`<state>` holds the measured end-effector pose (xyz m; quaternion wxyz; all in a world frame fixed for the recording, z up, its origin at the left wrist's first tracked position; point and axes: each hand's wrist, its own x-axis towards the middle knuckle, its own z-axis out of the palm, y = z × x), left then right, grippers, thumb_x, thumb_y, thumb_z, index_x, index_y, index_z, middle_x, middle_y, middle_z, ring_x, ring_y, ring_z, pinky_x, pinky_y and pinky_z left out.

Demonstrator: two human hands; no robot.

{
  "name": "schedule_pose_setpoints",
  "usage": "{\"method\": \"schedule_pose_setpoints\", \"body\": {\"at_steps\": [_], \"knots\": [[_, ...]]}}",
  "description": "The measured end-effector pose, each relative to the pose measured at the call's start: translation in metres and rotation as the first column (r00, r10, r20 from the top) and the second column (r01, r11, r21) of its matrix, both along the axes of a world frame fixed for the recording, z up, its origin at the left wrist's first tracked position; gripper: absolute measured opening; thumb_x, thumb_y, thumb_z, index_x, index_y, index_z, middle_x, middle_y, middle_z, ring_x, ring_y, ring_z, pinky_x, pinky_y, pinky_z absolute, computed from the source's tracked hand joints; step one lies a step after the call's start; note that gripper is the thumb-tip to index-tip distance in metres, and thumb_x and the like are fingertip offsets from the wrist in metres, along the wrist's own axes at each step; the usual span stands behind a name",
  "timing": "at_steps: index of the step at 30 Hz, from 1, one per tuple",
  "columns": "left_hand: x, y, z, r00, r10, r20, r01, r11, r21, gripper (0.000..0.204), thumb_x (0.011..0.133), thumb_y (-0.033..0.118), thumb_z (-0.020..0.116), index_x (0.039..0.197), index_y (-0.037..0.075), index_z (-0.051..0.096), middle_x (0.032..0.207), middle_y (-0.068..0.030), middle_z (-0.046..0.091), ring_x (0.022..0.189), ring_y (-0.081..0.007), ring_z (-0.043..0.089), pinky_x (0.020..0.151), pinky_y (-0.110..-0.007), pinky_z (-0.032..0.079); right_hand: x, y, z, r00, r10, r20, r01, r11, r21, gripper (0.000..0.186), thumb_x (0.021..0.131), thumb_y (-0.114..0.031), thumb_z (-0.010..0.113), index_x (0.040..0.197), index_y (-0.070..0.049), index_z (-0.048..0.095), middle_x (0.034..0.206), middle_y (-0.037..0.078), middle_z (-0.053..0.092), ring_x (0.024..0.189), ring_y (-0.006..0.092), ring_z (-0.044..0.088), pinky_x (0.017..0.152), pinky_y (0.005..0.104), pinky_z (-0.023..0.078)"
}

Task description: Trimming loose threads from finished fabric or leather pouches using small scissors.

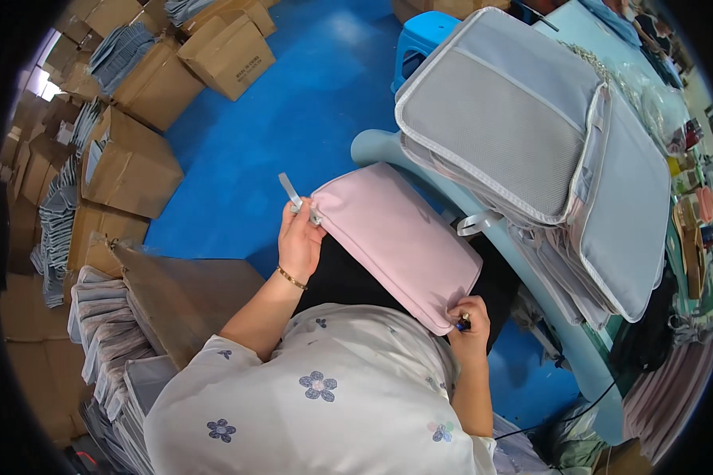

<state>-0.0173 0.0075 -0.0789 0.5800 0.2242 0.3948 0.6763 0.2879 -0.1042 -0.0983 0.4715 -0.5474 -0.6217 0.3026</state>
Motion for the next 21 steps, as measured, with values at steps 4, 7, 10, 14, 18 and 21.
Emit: {"method": "schedule_pose_setpoints", "body": {"at_steps": [4,7,10,14,18,21], "knots": [[0.008,-0.002,0.004,1.000,-0.022,-0.012,0.022,0.998,0.053,0.013,0.099,0.023,0.048,0.107,0.012,0.048,0.101,-0.0004,0.051,0.092,-0.0126,0.053,0.080,-0.032,0.046,0.005,-0.003,-0.011,1.000,0.007,0.029,-0.007,1.000,-0.005,0.031,0.061,0.014,0.064,0.082,-0.005,0.051,0.087,0.009,0.053,0.074,0.0193,0.053,0.064,0.0259,0.042],[0.002,0.000,0.004,0.999,-0.029,-0.025,0.031,0.995,0.091,0.014,0.098,0.021,0.049,0.108,0.012,0.049,0.097,0.0011,0.053,0.085,-0.0102,0.053,0.071,-0.026,0.044,0.004,0.003,-0.022,0.998,-0.017,0.053,0.016,1.000,0.025,0.034,0.062,0.013,0.065,0.087,-0.004,0.051,0.087,0.010,0.054,0.077,0.0228,0.054,0.066,0.0275,0.043],[0.002,0.001,0.012,0.998,0.016,-0.068,-0.009,0.995,0.103,0.015,0.098,0.019,0.049,0.110,0.010,0.049,0.099,-0.0015,0.054,0.086,-0.0115,0.054,0.073,-0.028,0.047,0.001,0.007,-0.029,0.999,-0.041,0.008,0.041,0.999,0.001,0.033,0.064,0.010,0.068,0.090,-0.005,0.052,0.088,0.010,0.054,0.078,0.0221,0.054,0.067,0.0274,0.044],[0.010,0.001,0.017,0.998,0.012,-0.065,-0.004,0.993,0.116,0.016,0.098,0.018,0.049,0.111,0.009,0.049,0.102,-0.0030,0.055,0.090,-0.0131,0.056,0.076,-0.030,0.048,0.005,0.004,-0.028,0.997,-0.072,-0.013,0.072,0.996,-0.049,0.033,0.066,0.010,0.070,0.089,-0.005,0.052,0.086,0.008,0.052,0.075,0.0202,0.053,0.067,0.0259,0.043],[0.011,-0.002,0.016,0.998,-0.034,-0.044,0.038,0.994,0.100,0.015,0.098,0.017,0.049,0.109,0.007,0.050,0.108,-0.0054,0.053,0.092,-0.0139,0.057,0.081,-0.032,0.050,0.005,0.001,-0.020,0.993,-0.115,0.033,0.114,0.993,0.027,0.032,0.066,0.011,0.068,0.088,-0.004,0.052,0.083,0.008,0.050,0.070,0.0179,0.049,0.063,0.0252,0.040],[0.008,0.000,0.019,0.976,-0.141,-0.167,0.170,0.970,0.175,0.010,0.097,0.011,0.048,0.103,0.005,0.054,0.111,-0.0065,0.053,0.093,-0.0138,0.057,0.079,-0.031,0.052,0.015,-0.007,-0.028,0.993,-0.113,-0.021,0.113,0.994,0.002,0.028,0.066,0.012,0.067,0.085,-0.003,0.052,0.084,0.007,0.049,0.070,0.0164,0.047,0.063,0.0238,0.038]]}}
